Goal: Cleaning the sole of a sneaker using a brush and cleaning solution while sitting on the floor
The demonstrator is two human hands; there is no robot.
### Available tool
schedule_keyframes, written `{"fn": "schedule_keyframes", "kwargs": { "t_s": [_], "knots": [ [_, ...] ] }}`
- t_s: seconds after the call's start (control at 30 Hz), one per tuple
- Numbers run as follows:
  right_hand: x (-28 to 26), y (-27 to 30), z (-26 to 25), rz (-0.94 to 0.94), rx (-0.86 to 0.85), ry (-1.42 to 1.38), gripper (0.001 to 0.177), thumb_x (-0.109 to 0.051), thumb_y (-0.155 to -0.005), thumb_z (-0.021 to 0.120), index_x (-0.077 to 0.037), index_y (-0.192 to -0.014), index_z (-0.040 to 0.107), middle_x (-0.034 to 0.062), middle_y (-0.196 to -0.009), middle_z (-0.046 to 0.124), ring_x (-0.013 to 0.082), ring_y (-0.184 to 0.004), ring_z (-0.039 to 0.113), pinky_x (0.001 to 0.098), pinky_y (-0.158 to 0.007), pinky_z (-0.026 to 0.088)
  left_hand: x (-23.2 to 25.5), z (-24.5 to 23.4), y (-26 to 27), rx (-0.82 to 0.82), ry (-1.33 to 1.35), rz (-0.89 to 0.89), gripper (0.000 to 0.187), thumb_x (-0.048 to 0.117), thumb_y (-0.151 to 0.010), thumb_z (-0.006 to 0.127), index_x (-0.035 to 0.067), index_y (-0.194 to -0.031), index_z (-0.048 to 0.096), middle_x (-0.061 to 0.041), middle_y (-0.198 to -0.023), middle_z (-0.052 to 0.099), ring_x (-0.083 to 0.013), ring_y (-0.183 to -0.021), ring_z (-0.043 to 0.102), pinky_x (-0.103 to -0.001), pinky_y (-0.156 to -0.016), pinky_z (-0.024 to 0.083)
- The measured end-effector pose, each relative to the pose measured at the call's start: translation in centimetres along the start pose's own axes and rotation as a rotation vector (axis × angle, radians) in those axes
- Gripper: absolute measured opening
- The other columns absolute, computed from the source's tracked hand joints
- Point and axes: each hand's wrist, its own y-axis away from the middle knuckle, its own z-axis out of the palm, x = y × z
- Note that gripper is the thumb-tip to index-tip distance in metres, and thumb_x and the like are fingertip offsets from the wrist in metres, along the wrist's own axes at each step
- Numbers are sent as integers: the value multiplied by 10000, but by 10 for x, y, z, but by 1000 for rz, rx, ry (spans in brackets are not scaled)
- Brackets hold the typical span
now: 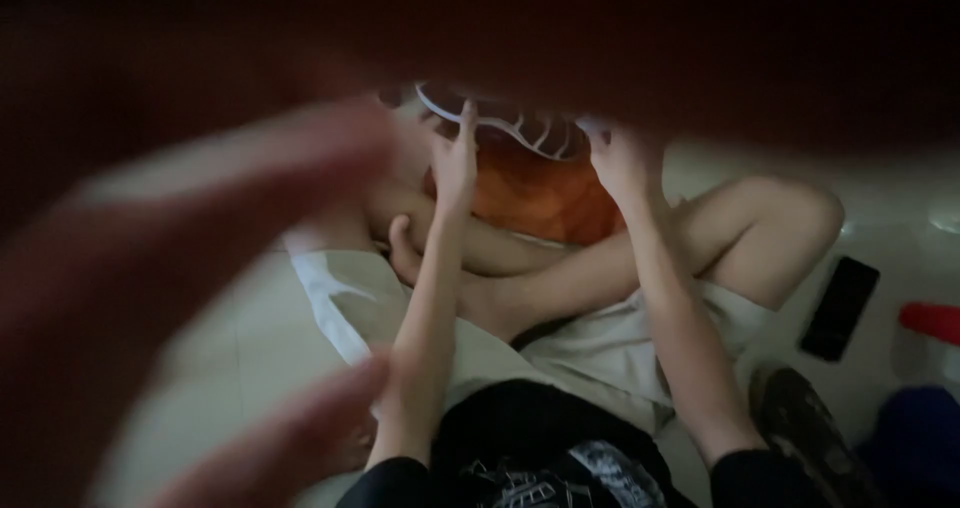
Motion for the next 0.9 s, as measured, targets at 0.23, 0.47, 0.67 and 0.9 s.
{"fn": "schedule_keyframes", "kwargs": {
  "t_s": [0.23,0.47,0.67,0.9],
  "knots": [
    [-42,-12,-39,-135,58,103,736,21,-844,868,-192,-1479,562,41,-1300,639,272,-1231,512,590,-866,292,-18,2,7,15,100,66,891,521,-904,809,124,-1466,242,-205,-1309,556,-335,-1156,630,-507,-907,573],
    [-37,-17,-33,-115,67,144,799,-37,-775,847,-268,-1485,562,1,-1308,633,263,-1237,529,593,-882,330,-39,5,-19,10,88,77,883,501,-931,802,116,-1471,219,-222,-1369,512,-347,-1237,574,-473,-895,576],
    [-41,-18,-32,-57,30,108,804,-23,-789,816,-290,-1500,552,-4,-1305,635,277,-1258,517,646,-894,327,-24,4,-11,30,107,97,850,423,-939,806,68,-1451,228,-256,-1360,470,-385,-1271,534,-536,-970,548],
    [-46,-19,-33,-18,6,105,735,-55,-824,789,-307,-1479,568,-14,-1297,631,256,-1269,530,638,-920,315,-31,5,-14,52,81,38,816,421,-931,800,106,-1446,252,-184,-1310,500,-305,-1152,592,-476,-887,585]
  ]
}}
